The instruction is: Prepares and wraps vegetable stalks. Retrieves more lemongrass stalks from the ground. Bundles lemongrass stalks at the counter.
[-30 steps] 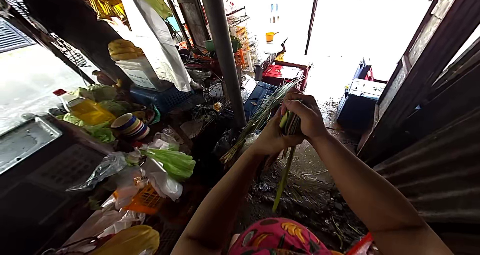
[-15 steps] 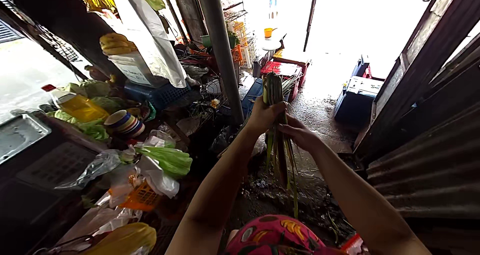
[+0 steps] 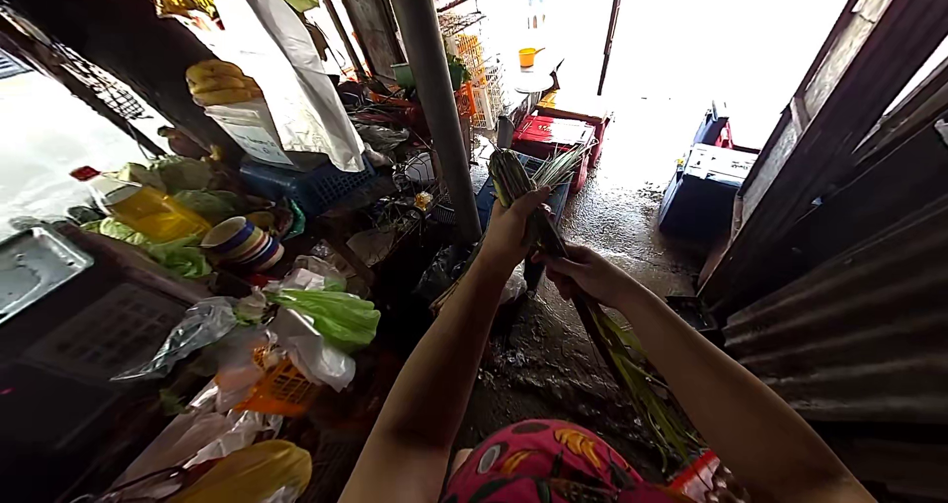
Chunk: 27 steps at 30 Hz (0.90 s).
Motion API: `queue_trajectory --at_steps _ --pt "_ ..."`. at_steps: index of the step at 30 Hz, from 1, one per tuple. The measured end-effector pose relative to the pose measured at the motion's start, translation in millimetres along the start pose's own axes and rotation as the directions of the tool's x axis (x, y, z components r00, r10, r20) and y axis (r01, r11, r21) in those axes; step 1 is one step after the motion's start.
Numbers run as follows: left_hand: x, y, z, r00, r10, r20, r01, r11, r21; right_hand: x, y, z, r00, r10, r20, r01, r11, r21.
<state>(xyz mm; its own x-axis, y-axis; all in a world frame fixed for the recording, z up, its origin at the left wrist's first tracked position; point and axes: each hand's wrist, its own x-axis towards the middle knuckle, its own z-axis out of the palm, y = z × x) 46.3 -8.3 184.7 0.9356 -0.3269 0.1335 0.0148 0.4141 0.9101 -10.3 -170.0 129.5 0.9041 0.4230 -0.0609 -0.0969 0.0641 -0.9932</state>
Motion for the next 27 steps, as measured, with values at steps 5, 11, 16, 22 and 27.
queue_trajectory --at_steps 5,11,16,22,27 --pt "3 -2 -7 0.976 0.218 0.03 -0.21 0.881 0.424 -3 -7 3 0.996 0.088 -0.013 -0.088 0.972 -0.217" --pt "-13 3 10 0.98 0.154 0.126 -0.178 0.399 0.899 4 -67 0 0.991 0.131 -0.033 -0.081 0.387 -0.918" --pt "-12 -2 -6 0.991 0.056 0.12 -0.131 0.552 0.824 -5 -101 -10 0.995 -0.081 -0.065 -0.063 0.025 -0.998" --pt "-21 -5 -20 0.912 -0.173 0.373 0.047 0.945 0.322 5 -88 -38 0.81 -0.522 0.266 0.299 -0.023 -0.954" --pt "-21 -4 -27 0.863 -0.23 0.45 0.037 0.916 0.399 4 -91 -24 0.908 -0.413 0.064 0.191 0.275 -0.942"
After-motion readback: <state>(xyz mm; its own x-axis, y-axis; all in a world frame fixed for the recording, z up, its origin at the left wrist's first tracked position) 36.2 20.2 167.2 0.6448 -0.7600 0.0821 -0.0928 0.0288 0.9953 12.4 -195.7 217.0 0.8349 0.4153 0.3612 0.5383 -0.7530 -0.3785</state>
